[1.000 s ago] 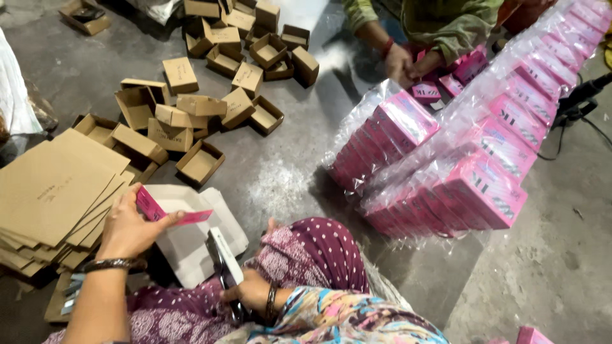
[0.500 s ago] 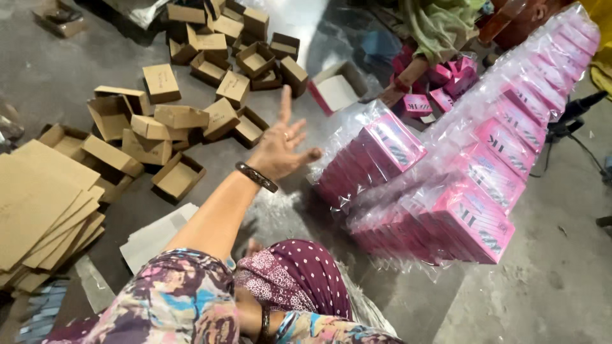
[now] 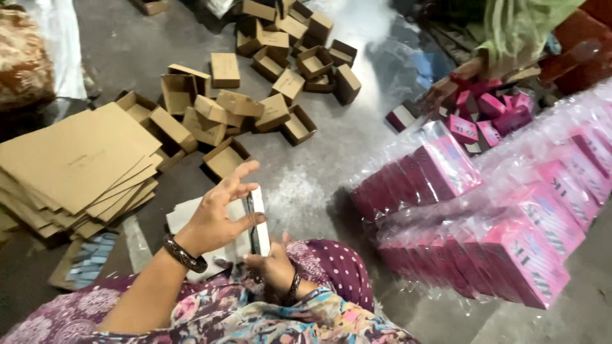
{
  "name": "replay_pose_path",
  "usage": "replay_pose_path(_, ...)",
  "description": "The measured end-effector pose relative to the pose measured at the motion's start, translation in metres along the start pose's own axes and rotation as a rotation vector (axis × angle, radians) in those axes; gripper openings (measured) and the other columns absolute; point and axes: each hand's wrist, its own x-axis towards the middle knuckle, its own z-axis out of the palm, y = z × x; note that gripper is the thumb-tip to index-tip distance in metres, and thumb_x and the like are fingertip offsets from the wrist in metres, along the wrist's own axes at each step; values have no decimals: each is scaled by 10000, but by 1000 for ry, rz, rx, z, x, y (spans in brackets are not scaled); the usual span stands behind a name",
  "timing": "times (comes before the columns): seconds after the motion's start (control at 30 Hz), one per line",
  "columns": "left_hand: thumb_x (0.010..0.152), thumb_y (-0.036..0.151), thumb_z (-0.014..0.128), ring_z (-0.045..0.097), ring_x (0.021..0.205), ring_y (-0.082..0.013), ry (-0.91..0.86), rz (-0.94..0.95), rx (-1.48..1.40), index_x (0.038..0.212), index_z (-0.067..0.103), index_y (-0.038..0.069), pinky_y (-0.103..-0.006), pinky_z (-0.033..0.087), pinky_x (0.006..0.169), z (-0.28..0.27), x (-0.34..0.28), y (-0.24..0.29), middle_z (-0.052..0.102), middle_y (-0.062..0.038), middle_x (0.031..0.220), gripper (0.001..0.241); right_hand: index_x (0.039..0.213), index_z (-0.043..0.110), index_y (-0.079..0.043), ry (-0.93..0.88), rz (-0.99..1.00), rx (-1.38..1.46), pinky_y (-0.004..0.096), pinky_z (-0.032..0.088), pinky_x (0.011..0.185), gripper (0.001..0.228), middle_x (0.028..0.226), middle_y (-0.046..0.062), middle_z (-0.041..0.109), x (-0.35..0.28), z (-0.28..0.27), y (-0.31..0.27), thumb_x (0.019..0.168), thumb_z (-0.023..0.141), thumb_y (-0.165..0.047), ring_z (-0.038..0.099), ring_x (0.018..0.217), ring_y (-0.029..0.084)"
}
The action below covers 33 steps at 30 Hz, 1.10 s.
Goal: The person assembles small cardboard boxes by hand, folding paper liners and placing them inside before stacking the finished boxes.
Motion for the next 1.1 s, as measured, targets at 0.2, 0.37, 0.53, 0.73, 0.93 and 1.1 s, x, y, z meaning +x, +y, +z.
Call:
replay_pose_path(0.2, 749, 127, 843, 657, 1233, -243, 204, -227, 35, 1471, 450, 123, -394, 547, 1016, -27, -76, -52, 570, -110, 1439, 823, 1237, 569, 71, 79, 402, -338, 357, 478, 591, 470, 894, 139, 653, 44, 42, 45, 863, 777, -122, 604, 689, 227)
replay_pose_path(0.37, 726, 77, 822, 643, 1216, -244, 175, -273, 53, 1489, 418, 90, -369, 556, 985, -44, -116, -73, 512, -113, 1492, 863, 1219, 577, 44, 110, 260, -929, 411, 563, 800, 581, 1042, 231, 716, 92, 80, 61, 838, 769, -351, 706, 921, 312)
replay_pose_path(0.53, 742, 17, 788, 645, 1201, -251, 222, -263, -10, 1522, 386, 40, -343, 549, 989, -50, -141, -95, 465, -125, 1557, 878, 1421, 428, -31, 65, 51, -1562, 491, 443, 996, 810, 1286, 231, 588, 120, 91, 66, 781, 784, -377, 560, 1215, 386)
replay_pose_path(0.73, 726, 64, 804, 652, 1181, -260, 194, -255, 80, 1446, 476, 29, -359, 568, 951, -59, -140, -117, 446, -152, 1562, 792, 1457, 486, -86, -79, -95, -1913, 465, 405, 971, 852, 1326, 122, 600, 120, 73, 59, 744, 709, -496, 543, 1245, 291)
replay_pose_path(0.93, 714, 72, 837, 672, 1151, -263, 148, -332, 188, 1440, 497, 58, -372, 569, 942, -67, -121, -122, 444, -137, 1559, 802, 1339, 633, -208, 68, -41, -1950, 522, 392, 959, 663, 1220, 136, 633, 183, 7, -27, 880, 532, -675, 583, 1122, 307)
replay_pose_path(1.1, 762, -10, 764, 616, 1237, -318, 301, -278, 129, 1482, 374, -62, -380, 566, 987, -83, -106, -127, 412, -244, 1552, 821, 1189, 703, -37, 329, 64, -2410, 639, 249, 1107, 465, 1357, 224, 556, 181, -161, -122, 849, 661, -351, 404, 1358, 412)
